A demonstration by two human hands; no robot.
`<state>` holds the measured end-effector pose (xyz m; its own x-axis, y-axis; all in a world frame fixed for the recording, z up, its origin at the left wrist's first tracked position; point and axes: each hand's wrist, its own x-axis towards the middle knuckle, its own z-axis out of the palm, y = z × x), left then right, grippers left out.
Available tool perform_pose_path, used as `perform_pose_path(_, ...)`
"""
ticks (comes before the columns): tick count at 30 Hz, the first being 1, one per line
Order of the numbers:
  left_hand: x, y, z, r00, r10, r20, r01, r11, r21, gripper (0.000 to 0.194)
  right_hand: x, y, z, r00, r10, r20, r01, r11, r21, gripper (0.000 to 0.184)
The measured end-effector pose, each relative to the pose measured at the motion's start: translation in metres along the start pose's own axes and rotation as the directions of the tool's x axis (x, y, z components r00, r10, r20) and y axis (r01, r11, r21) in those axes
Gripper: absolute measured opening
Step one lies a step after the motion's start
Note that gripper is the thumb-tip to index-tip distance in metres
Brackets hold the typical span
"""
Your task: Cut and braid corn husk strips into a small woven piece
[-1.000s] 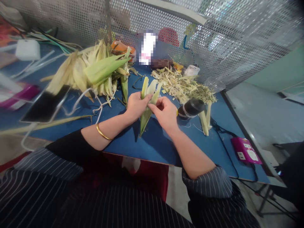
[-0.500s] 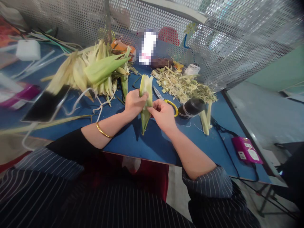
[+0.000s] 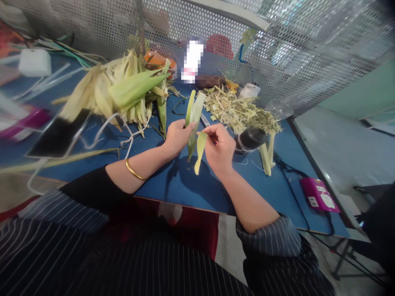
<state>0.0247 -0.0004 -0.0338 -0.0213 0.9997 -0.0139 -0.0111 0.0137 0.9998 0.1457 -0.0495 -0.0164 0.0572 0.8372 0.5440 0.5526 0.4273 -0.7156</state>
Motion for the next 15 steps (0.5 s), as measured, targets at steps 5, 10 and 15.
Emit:
perform_pose_path(5, 0.009, -0.002, -0.003, 0.991, 0.086, -0.098, -0.076, 0.992, 0.106, 0.028, -0.001, -0.011, -0.006, 0.999, 0.051, 0.009, -0.052, 0.981, 0.186, 0.014)
perform_pose_path(10, 0.018, -0.009, -0.007, 0.982, 0.108, -0.154, -0.087, 0.987, 0.138, 0.028, 0.004, -0.024, -0.019, 0.996, 0.082, 0.045, -0.092, 0.937, 0.336, 0.025)
perform_pose_path(15, 0.027, -0.016, -0.013, 0.98, 0.115, -0.16, -0.083, 0.977, 0.195, 0.029, 0.016, -0.023, -0.042, 0.957, 0.058, 0.284, -0.197, 0.848, 0.492, 0.035)
